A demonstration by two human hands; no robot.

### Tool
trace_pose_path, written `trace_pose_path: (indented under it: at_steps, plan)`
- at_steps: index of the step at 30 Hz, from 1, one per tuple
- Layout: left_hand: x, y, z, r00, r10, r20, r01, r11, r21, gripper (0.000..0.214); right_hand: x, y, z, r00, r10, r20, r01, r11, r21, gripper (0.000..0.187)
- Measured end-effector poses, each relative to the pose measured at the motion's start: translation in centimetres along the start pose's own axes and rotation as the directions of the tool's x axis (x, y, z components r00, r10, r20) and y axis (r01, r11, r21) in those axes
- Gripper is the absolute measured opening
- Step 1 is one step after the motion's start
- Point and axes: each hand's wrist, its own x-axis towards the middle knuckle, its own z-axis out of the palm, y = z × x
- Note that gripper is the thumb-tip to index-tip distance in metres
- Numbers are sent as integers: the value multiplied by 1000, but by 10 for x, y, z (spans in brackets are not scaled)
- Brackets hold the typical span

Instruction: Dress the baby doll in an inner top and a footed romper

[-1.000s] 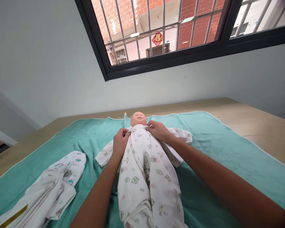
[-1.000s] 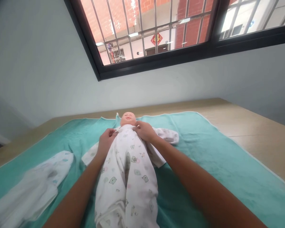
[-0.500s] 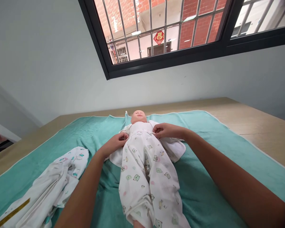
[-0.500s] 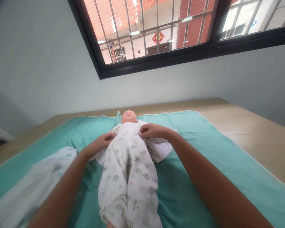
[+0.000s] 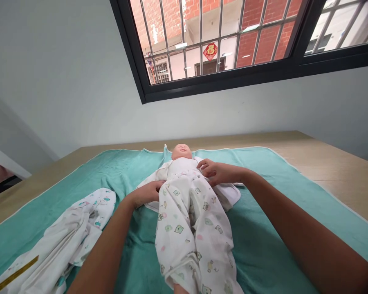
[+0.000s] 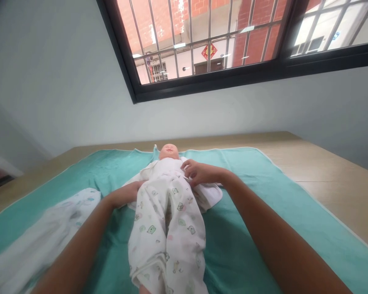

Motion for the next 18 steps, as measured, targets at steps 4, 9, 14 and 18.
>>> trace_pose_path:
  at_steps: [4, 9, 14, 18]
  plan:
    - [0, 0, -1, 1000, -13, 20, 14, 1000, -27, 22, -2, -1, -2, 999, -39, -20, 41, 996, 84, 7]
    - [5, -7, 5, 999, -2, -32, 0, 998, -61, 23, 1, 7, 4, 1000, 7, -24, -1, 969, 248, 8]
    - [16, -18, 20, 981, 22, -195, -45, 993, -110, 22, 5, 23, 14, 990, 45, -133, 7, 931, 365, 11]
    - [23, -25, 33, 952, -2, -306, -66, 975, -211, 26, 8, 32, 22, 974, 89, -210, 28, 868, 495, 11]
